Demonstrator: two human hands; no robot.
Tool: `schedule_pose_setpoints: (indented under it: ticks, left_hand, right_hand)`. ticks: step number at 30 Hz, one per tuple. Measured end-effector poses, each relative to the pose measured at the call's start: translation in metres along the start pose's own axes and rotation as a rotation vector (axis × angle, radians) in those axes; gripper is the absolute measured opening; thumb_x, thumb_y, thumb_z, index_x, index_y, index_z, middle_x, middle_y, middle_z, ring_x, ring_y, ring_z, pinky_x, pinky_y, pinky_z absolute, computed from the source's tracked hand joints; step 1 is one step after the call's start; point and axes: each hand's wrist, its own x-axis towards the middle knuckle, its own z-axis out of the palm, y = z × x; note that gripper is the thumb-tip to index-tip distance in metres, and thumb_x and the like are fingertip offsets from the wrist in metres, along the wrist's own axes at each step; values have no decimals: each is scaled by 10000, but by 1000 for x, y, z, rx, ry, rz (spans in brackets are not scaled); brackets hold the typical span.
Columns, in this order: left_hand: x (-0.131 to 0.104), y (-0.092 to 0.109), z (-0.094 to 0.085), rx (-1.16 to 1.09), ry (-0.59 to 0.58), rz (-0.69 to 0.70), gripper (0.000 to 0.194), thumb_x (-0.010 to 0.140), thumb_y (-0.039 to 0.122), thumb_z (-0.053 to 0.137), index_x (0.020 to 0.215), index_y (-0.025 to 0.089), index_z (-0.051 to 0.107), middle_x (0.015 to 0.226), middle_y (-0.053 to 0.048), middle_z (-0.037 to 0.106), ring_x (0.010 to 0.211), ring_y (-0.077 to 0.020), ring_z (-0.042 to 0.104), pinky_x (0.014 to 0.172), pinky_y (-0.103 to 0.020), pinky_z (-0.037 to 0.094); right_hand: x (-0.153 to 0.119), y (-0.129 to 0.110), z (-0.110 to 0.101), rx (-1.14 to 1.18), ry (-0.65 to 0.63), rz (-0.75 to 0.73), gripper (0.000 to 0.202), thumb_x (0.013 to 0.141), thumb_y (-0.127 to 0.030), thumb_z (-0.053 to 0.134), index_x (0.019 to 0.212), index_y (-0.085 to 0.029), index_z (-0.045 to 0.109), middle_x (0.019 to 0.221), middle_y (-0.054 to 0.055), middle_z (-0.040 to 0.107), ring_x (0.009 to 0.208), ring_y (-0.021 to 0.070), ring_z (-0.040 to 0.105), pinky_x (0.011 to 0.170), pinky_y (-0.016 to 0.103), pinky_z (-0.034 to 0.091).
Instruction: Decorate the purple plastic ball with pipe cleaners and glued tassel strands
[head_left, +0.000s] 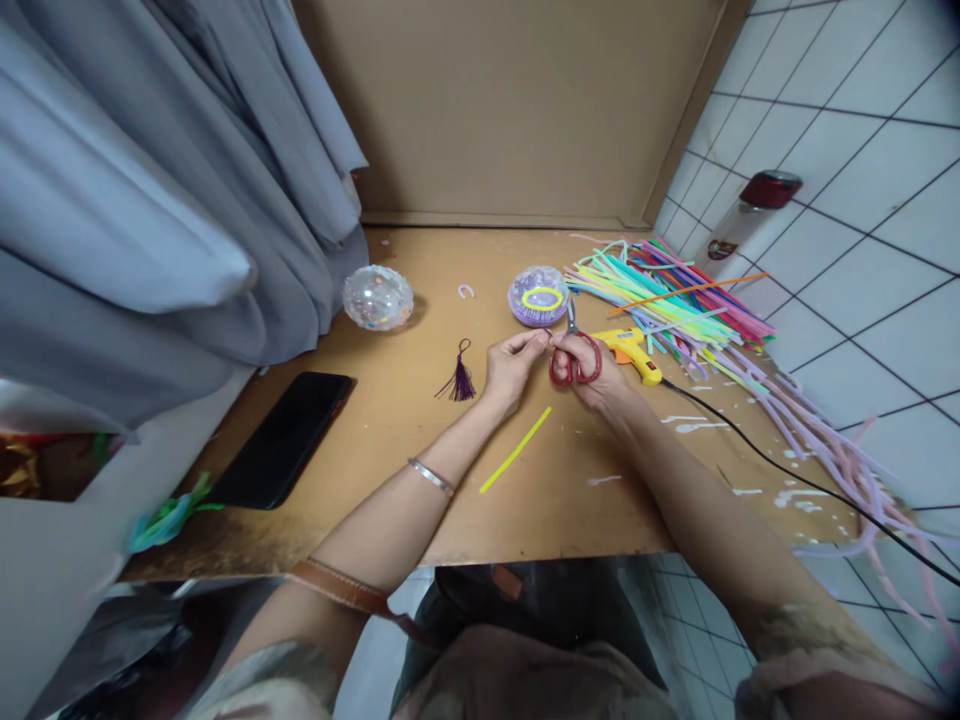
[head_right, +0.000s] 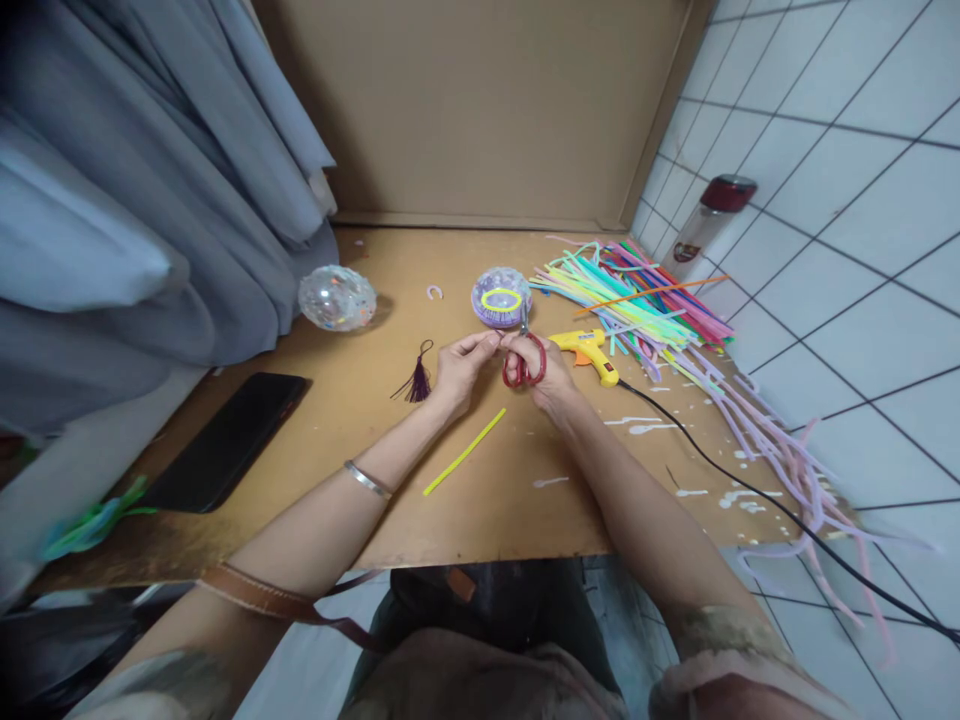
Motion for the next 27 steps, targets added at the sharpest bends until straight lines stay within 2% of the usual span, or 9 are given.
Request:
schedule_pose_setpoints:
  ticks: [8,13,17,20,23,27]
  left_hand:
    - [2,-1,-1,-100,-48,-68,323,638,407,901,793,173,741,806,-27,758,762,-136,686,813,-293,548]
    - [2,2,0,-60,-48,-80,277,667,391,859,749,175,706,748,-10,721,698,-115,633,751,-265,523]
    - [6,5,-4,-23,-43,-53,196,686,319,798,721,164,683,712,5,692,676,-98,607,724,-238,490]
    - [15,9,-12,11,-1,-28,148,698,281,750,700,161,663,682,11,678,648,-87,583,686,-220,468]
    - [24,14,-21,48,7,-55,119,693,252,722,673,167,641,674,13,670,632,-82,578,658,-210,460]
    - [27,20,-28,82,-82,-97,141,709,265,726,690,166,628,714,2,680,639,-84,602,679,-222,473]
  right_hand:
    - [-1,3,0,-56,-42,-10,465,670,-534,778,476,-217,498,409,-22,493,394,93,447,429,248,353]
    - [-2,4,1,-82,-54,3,476,670,-581,788,536,-225,501,420,-36,501,377,91,433,407,243,340]
    - [-2,2,-1,-140,-81,-1,504,630,-633,825,630,-228,525,436,-49,506,382,93,425,395,244,328]
    - [-2,-4,-5,-237,-86,-46,545,615,-688,823,709,-229,544,477,-68,488,415,89,411,413,242,308]
    - [-2,-11,-11,-402,-112,-132,553,661,-720,775,707,-225,533,535,-71,439,490,86,377,465,245,271]
    - [-1,-13,-18,-675,-150,-216,570,701,-725,723,654,-220,463,597,-62,390,580,96,342,536,258,247]
